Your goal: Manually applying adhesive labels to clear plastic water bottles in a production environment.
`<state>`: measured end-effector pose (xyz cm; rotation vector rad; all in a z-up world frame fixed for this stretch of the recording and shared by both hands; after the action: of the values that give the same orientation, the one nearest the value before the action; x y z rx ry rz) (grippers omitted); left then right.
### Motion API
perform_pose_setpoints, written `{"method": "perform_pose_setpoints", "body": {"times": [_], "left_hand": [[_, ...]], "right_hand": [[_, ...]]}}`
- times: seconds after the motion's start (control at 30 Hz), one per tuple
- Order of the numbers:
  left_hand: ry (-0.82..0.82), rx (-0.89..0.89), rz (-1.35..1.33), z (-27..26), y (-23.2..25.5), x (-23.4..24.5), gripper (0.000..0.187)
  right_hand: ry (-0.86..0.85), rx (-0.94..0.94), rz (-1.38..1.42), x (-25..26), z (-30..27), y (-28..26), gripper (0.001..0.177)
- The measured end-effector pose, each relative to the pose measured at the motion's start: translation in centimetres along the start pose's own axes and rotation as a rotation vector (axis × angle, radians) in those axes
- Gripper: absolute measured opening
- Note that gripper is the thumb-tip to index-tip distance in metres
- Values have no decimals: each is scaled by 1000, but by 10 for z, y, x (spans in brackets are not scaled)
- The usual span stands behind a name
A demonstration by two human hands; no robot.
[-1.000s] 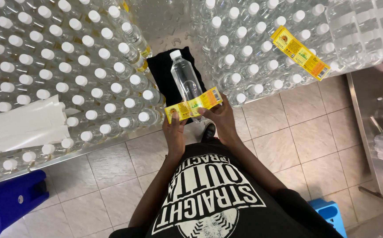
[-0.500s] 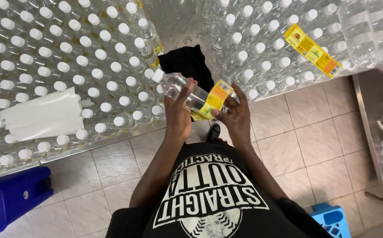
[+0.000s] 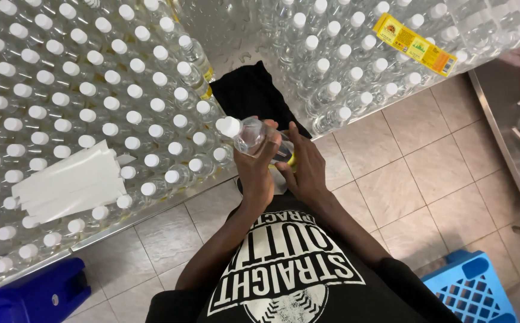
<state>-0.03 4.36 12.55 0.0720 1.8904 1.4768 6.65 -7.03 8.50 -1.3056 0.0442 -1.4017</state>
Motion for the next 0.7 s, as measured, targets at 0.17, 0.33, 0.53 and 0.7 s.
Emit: {"method": "perform_pose_setpoints", "body": {"times": [0.17, 0.33, 0.53, 0.7], "left_hand": [[-95, -24, 8, 1, 13, 18, 70], [-285, 7, 35, -2, 27, 33, 72], [-615, -177, 294, -8, 70, 17, 68], [-662, -362, 327, -19, 73, 3, 75]], "right_hand": [[-165, -121, 160, 1, -2, -3, 115], [-417, -317, 352, -8, -28, 7, 108], [-137, -190, 191, 11, -38, -13, 102], [57, -502, 182, 39, -19, -64, 78]]}}
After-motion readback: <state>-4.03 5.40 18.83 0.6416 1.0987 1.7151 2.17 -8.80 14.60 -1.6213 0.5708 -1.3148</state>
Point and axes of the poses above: each hand's wrist, its own z-axis towards the middle knuckle, its own x-axis out of the back of the hand, y = z × x, the point moved 3 cm from there along z, towards the middle knuckle, and after that the axes turned 8 degrees about -x, right-handed, at the moved point
